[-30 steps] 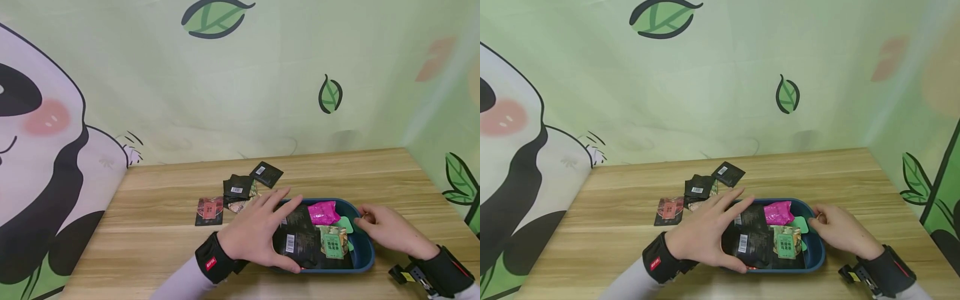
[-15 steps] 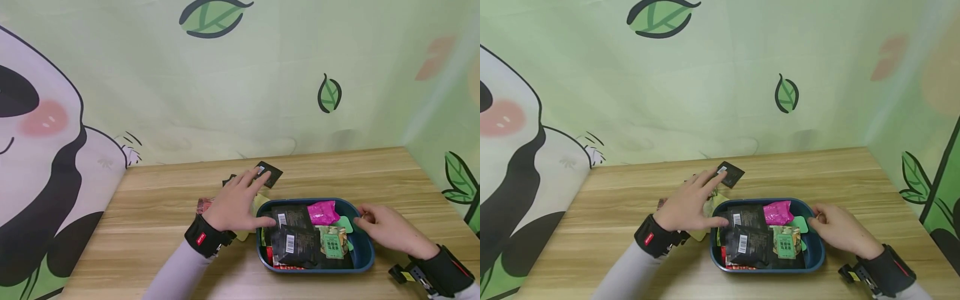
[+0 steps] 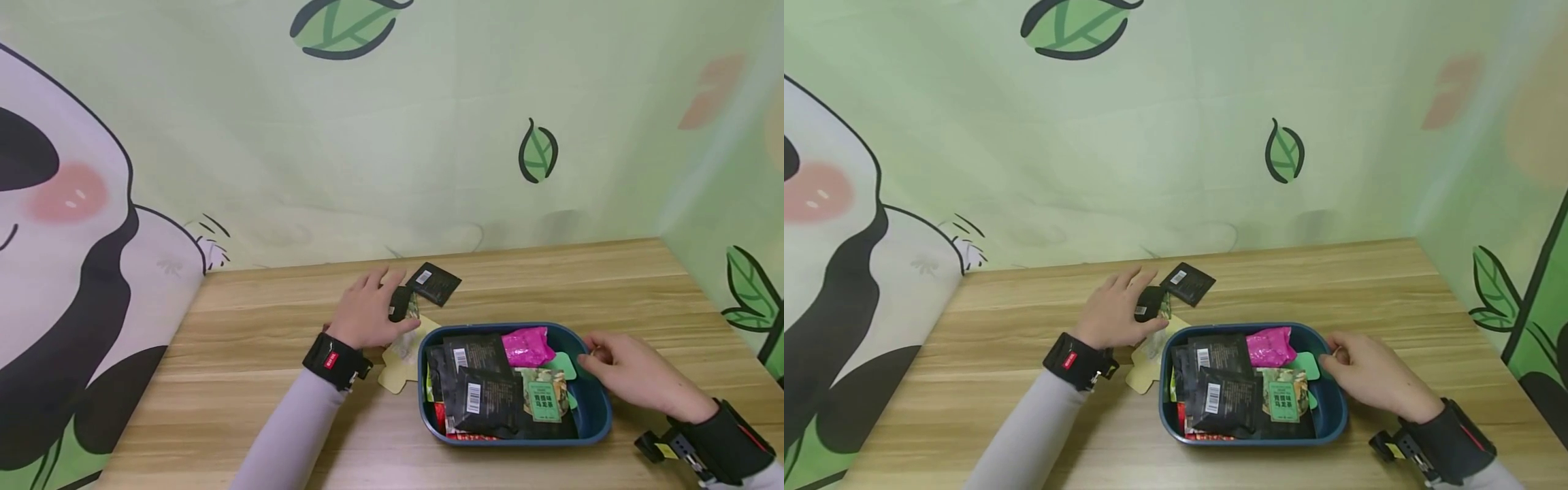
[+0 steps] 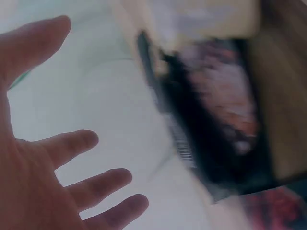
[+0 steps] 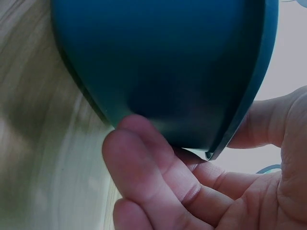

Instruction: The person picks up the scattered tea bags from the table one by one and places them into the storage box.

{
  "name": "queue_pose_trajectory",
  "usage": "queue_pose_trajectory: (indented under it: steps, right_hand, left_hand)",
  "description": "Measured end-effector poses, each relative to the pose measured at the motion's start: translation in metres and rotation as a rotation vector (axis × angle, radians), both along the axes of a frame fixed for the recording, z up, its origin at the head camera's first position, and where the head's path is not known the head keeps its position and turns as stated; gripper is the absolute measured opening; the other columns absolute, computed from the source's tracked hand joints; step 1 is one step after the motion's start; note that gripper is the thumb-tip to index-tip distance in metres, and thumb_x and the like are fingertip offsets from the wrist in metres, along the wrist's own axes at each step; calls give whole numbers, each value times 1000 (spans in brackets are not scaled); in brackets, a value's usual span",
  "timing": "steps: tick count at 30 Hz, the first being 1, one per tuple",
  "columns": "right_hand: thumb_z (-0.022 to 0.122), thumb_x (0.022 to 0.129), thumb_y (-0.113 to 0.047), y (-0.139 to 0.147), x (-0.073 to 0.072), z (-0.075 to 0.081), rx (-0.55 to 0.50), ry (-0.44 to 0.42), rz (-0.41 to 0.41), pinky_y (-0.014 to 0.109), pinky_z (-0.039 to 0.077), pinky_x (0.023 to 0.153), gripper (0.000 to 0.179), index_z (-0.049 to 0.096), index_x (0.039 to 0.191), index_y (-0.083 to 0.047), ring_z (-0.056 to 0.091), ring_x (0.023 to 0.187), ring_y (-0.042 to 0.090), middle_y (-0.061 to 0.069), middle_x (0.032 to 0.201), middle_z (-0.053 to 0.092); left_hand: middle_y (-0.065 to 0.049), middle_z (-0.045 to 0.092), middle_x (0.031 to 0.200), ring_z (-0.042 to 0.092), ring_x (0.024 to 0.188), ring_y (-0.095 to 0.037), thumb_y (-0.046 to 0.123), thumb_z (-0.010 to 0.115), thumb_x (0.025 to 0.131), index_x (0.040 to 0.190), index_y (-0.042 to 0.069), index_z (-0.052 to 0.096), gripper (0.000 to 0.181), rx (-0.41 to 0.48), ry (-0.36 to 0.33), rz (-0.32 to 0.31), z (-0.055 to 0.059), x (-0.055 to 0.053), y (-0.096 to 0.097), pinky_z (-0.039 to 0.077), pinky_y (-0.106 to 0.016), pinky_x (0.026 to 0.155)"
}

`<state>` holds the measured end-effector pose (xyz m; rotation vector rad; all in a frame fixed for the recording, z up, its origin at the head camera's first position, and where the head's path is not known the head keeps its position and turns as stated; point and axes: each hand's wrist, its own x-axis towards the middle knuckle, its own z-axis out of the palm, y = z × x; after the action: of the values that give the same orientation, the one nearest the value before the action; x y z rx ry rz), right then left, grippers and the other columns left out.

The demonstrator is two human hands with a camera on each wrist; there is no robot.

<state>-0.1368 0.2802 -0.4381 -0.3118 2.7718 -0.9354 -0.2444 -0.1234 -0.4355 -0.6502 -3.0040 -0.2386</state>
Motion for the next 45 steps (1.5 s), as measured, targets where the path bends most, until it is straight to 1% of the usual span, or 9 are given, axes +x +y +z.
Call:
queue_pose_trajectory:
  steps: [4, 10, 16, 18, 23, 27, 31, 37, 45]
  right_hand:
    - [58, 97, -29, 0, 0, -1, 2, 1, 0, 26, 36, 53, 26, 64, 106, -5, 46, 58, 11, -4, 71, 53]
    - [57, 97, -29, 0, 0, 0, -2, -5, 1, 26, 36, 53, 28, 64, 107, -5, 46, 59, 11, -3, 72, 54]
    - [57, 98, -30, 0, 0, -1, 2, -7, 1, 26, 36, 53, 30, 64, 110, -4, 45, 60, 11, -3, 72, 54]
    - [57, 98, -29, 0, 0, -1, 1, -4, 0, 26, 35, 53, 28, 64, 108, -5, 45, 58, 11, -4, 71, 52]
    - [57, 97, -29, 0, 1, -1, -6, 1, -3, 26, 34, 51, 25, 64, 104, -6, 43, 54, 11, -4, 67, 50]
    - [57, 97, -29, 0, 1, 0, -3, 1, -3, 26, 34, 51, 25, 64, 104, -6, 43, 55, 11, -4, 68, 50]
    - [57, 97, -30, 0, 1, 0, 4, 3, -3, 26, 34, 51, 25, 63, 103, -6, 43, 55, 11, -4, 68, 50]
    - [57, 97, -30, 0, 1, 0, 6, 8, -2, 26, 34, 51, 24, 63, 103, -7, 43, 55, 11, -4, 67, 50]
    - [57, 97, -29, -1, 2, 1, -3, 0, -1, 26, 35, 52, 24, 63, 102, -6, 44, 56, 11, -3, 69, 52]
  left_hand:
    - [-15, 37, 157, 42, 134, -43, 67, 58, 82, 157, 23, 37, 89, 27, -15, 41, -12, -7, -2, 38, -60, 102]
    - [-16, 45, 148, 49, 125, -39, 67, 55, 84, 156, 24, 40, 85, -4, -52, 107, -24, -13, -3, 43, -55, 97]
    - [-19, 49, 141, 50, 119, -37, 63, 57, 84, 151, 25, 47, 78, -64, -64, 122, -26, -14, -4, 46, -49, 92]
    - [-20, 49, 139, 50, 117, -36, 61, 58, 84, 150, 25, 49, 75, -82, -66, 121, -27, -15, -4, 47, -47, 89]
    - [-19, 52, 129, 50, 106, -31, 57, 59, 83, 146, 24, 52, 71, -77, -66, 120, -29, -16, -4, 47, -42, 81]
    - [-16, 54, 120, 48, 100, -28, 48, 63, 83, 142, 24, 54, 64, -22, -63, 123, -26, -16, -5, 46, -39, 79]
    - [-14, 53, 116, 48, 99, -27, 43, 66, 82, 137, 25, 57, 59, 26, -66, 120, -22, -14, -6, 45, -39, 80]
    - [-12, 52, 116, 47, 101, -26, 42, 68, 80, 133, 27, 57, 56, 25, -89, 110, -17, -13, -7, 45, -39, 82]
    - [-12, 50, 119, 45, 104, -27, 39, 70, 80, 126, 24, 60, 50, 89, -115, 93, -9, -11, -8, 46, -41, 82]
